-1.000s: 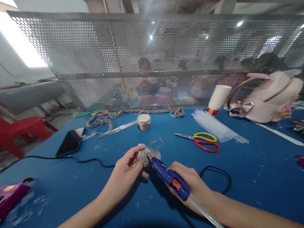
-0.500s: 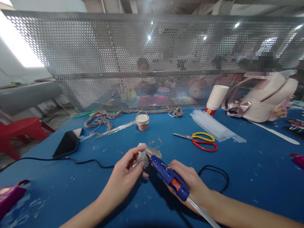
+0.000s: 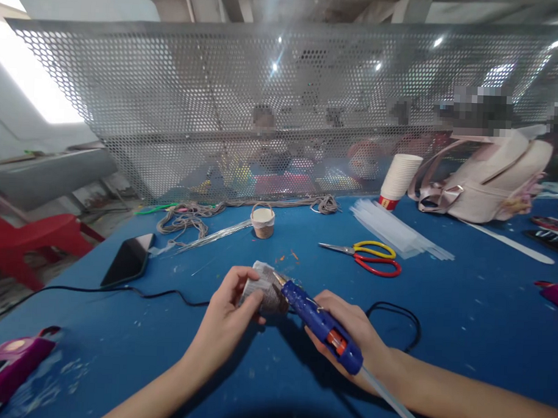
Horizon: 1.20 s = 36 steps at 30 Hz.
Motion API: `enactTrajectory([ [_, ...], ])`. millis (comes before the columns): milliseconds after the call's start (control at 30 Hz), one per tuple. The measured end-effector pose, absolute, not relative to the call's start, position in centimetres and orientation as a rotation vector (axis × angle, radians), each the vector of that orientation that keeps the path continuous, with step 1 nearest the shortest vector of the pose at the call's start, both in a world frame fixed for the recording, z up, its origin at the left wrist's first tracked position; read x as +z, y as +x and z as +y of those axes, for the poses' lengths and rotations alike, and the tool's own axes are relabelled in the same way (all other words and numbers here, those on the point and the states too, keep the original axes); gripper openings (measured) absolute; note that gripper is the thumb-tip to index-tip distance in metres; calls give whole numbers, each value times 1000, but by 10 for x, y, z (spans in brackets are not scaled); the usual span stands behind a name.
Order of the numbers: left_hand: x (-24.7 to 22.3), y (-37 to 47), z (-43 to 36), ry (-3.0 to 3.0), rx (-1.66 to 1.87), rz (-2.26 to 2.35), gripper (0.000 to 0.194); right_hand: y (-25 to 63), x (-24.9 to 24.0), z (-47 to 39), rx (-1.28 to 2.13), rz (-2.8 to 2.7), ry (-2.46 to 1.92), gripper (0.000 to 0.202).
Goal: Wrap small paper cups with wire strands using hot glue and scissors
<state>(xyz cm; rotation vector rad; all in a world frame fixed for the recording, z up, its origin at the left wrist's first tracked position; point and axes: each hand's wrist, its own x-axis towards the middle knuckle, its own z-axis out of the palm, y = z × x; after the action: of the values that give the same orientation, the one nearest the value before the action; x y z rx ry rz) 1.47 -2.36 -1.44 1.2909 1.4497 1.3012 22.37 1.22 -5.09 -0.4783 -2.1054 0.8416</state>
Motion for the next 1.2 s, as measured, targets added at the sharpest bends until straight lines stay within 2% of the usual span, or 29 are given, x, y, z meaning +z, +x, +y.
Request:
enactTrajectory([
  [633, -15, 13, -24, 1311, 1300, 1478, 19, 223, -51, 10, 646, -2247, -381, 13],
  [1200, -14, 14, -22, 1289, 1302, 1515, 23, 224, -51, 10, 611, -2318, -480, 7],
])
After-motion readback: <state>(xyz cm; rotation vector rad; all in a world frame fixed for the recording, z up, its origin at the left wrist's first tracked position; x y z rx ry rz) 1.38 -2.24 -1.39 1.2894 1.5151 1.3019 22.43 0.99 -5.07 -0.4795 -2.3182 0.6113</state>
